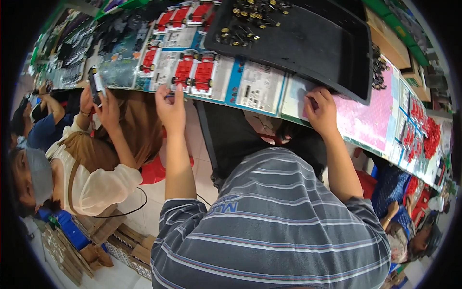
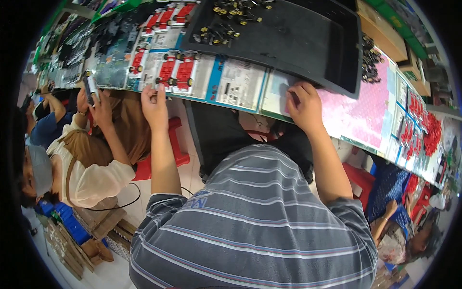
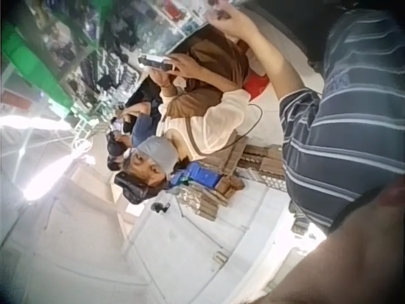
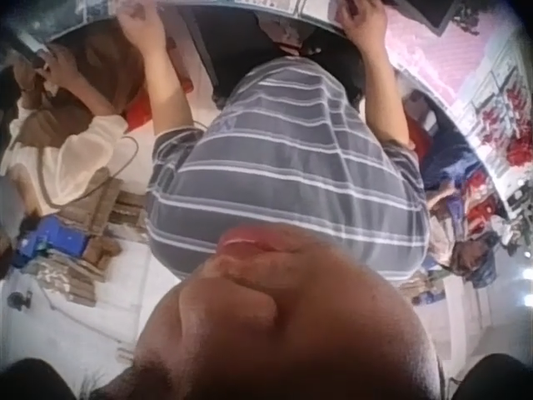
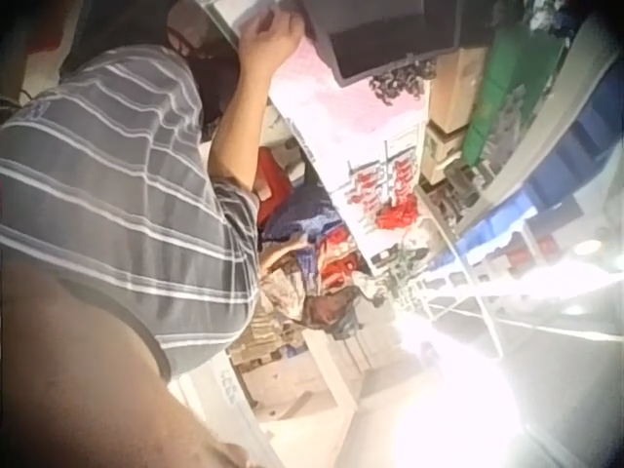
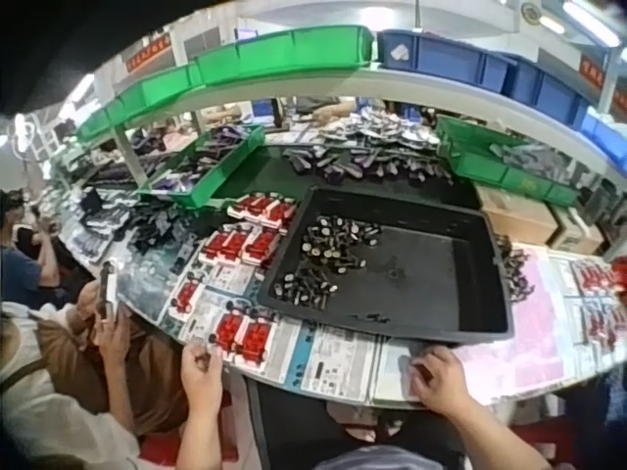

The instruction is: The person assembles toy cars by taking wheel axles from a tray and pressing them into the toy car bodies by hand, placing the assembled cars onto the table.

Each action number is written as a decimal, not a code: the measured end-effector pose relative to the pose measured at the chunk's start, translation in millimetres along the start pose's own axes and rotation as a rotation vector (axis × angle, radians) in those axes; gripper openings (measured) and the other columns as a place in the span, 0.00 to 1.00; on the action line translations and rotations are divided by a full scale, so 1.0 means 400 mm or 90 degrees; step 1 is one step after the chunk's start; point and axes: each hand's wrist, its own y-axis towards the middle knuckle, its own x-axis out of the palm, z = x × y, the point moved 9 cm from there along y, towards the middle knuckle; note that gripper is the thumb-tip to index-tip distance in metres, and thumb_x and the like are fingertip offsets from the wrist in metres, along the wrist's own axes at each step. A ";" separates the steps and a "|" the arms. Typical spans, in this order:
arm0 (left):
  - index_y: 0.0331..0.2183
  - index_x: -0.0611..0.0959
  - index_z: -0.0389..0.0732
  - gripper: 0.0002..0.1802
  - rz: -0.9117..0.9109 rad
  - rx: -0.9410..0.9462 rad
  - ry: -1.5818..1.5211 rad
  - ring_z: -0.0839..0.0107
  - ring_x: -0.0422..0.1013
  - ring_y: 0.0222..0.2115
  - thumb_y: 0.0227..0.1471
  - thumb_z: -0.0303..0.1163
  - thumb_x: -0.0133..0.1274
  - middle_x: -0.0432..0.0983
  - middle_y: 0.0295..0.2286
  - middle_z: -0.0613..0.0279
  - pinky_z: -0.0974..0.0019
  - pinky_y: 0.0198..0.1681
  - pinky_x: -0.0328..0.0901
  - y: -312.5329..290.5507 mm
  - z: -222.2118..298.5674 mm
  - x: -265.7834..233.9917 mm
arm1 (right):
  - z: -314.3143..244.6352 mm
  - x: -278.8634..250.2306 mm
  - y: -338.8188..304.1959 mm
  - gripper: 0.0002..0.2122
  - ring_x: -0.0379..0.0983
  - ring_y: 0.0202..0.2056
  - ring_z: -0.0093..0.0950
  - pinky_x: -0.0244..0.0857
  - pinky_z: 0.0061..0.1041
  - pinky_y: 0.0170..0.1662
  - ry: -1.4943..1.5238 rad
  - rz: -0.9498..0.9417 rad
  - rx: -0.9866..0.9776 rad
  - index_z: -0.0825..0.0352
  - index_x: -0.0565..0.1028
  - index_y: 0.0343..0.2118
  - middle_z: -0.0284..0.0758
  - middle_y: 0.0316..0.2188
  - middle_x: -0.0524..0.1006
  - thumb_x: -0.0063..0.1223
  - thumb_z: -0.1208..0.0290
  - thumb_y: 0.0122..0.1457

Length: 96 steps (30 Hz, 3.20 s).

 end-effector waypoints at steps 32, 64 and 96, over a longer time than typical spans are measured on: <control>0.36 0.77 0.30 0.08 0.031 -0.295 -0.315 0.71 0.74 0.29 0.53 0.20 0.58 0.75 0.31 0.58 0.72 0.33 0.72 0.141 -0.047 -0.008 | -0.004 -0.012 -0.009 0.06 0.74 0.35 0.42 0.70 0.34 0.38 0.013 0.002 -0.004 0.70 0.77 0.32 0.42 0.34 0.75 0.60 0.79 0.50; 0.38 0.77 0.29 0.13 -0.044 -0.316 -0.272 0.72 0.75 0.22 0.56 0.28 0.60 0.77 0.25 0.60 0.73 0.25 0.70 -0.080 0.014 0.118 | 0.003 -0.010 -0.009 0.06 0.74 0.34 0.43 0.70 0.35 0.37 0.019 0.017 -0.005 0.69 0.77 0.31 0.42 0.32 0.76 0.61 0.77 0.48; 0.34 0.76 0.36 0.07 -0.043 -0.186 -0.198 0.83 0.56 0.17 0.62 0.29 0.46 0.62 0.17 0.70 0.77 0.19 0.51 -0.205 -0.012 0.135 | 0.367 -0.423 -0.225 0.04 0.76 0.28 0.29 0.70 0.26 0.34 -0.068 0.295 0.317 0.70 0.78 0.31 0.38 0.30 0.78 0.59 0.75 0.53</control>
